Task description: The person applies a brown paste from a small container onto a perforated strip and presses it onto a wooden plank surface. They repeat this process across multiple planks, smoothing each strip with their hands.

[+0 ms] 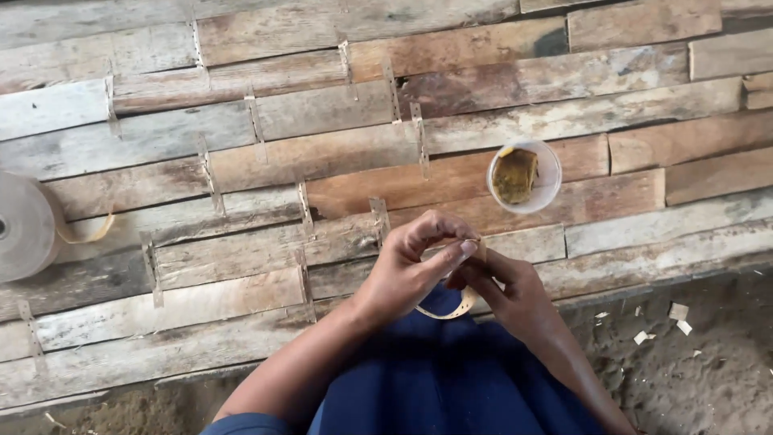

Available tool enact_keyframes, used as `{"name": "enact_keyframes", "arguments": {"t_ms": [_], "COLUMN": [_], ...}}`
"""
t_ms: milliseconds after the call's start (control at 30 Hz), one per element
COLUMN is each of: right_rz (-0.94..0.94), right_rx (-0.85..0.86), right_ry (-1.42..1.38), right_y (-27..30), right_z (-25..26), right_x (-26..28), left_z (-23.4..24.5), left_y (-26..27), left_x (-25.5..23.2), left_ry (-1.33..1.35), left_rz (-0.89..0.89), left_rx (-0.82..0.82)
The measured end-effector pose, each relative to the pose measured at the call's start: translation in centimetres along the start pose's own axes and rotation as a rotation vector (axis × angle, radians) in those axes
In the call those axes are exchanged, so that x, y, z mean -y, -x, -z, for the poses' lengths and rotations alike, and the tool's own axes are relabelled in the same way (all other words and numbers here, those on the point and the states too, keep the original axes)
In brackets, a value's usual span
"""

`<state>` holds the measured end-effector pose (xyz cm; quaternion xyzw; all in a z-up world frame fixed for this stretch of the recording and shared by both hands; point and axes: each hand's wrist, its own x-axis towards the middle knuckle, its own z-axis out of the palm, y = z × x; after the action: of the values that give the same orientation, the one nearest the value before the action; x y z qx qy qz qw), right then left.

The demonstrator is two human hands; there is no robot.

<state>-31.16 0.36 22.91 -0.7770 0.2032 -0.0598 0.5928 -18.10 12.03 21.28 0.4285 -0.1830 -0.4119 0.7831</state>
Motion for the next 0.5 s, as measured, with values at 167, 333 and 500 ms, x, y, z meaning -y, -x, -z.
{"name": "enact_keyframes", "arguments": {"t_ms": [167, 333, 500], "right_rz": [-0.008, -0.068, -0.005], "right_rx": [-0.077, -0.189, -0.266], "right_ry": [0.115, 0.098, 0.337], "right_y": [2.1, 4.6, 7.0], "right_z": [-1.4, -3.2, -4.4], "right_x": [1.6, -3.6, -11.3], "left_z": [-0.8, 0.7, 2.5], "left_y": [2.6, 4.0, 5.3], "left_x": [0.2, 1.3, 2.2], "left_ry": [-0.001, -0.034, -0.025], "left_rz": [-0.082, -0.159, -0.197], "left_rx": [0.041, -0.145, -0.306]}}
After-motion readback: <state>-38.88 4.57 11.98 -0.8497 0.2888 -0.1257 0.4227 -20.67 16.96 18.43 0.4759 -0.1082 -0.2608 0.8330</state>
